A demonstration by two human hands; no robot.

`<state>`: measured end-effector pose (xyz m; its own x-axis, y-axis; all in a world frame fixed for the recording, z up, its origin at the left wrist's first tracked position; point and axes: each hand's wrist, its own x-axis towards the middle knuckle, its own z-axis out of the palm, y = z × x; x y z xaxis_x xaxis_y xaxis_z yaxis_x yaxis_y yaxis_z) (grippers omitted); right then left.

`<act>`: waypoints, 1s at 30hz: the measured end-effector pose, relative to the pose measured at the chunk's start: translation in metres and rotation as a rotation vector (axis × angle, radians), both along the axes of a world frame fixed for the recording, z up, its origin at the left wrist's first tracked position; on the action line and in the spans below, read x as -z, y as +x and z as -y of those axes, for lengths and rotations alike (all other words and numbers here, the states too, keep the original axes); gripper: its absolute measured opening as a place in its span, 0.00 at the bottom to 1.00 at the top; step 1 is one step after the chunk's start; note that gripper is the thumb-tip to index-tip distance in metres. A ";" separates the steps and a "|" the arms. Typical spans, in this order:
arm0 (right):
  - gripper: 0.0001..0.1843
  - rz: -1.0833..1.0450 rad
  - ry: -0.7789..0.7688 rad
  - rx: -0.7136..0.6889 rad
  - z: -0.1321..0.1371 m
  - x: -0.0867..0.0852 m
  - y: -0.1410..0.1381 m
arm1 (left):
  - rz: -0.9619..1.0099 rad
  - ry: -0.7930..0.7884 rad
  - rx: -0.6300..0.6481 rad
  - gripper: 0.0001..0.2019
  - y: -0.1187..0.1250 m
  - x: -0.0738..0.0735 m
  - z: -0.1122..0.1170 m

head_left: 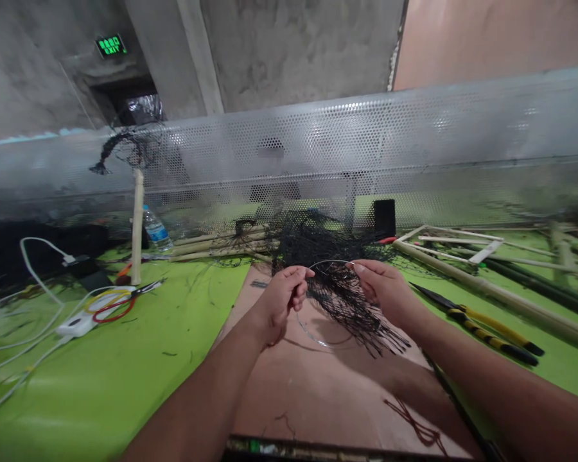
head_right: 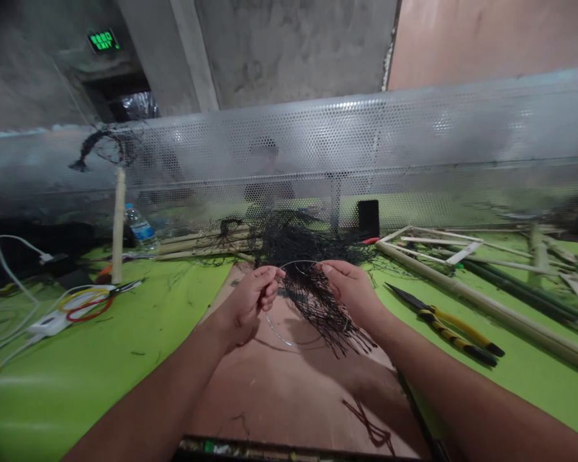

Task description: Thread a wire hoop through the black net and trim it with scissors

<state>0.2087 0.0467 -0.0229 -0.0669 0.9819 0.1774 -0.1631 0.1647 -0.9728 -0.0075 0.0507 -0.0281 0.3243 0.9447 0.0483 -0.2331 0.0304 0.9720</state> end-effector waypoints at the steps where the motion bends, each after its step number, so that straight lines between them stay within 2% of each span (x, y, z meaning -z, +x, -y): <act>1: 0.20 -0.004 -0.006 -0.007 0.001 0.000 -0.001 | 0.015 -0.013 0.009 0.14 -0.001 0.000 -0.001; 6: 0.22 -0.008 -0.037 -0.049 0.006 -0.003 -0.004 | 0.038 -0.031 0.079 0.13 0.000 0.001 0.000; 11: 0.22 0.112 0.043 0.047 0.006 -0.004 -0.001 | 0.033 -0.078 0.159 0.13 -0.001 -0.007 0.004; 19: 0.22 0.215 0.136 0.112 0.003 0.001 0.000 | -0.013 -0.125 0.167 0.14 -0.002 -0.009 0.004; 25: 0.21 0.034 0.055 0.064 0.004 -0.002 -0.003 | -0.030 0.012 0.019 0.16 -0.002 -0.005 0.001; 30: 0.16 -0.178 0.024 0.083 0.004 -0.008 0.000 | -0.114 0.107 -0.011 0.18 0.000 -0.001 0.002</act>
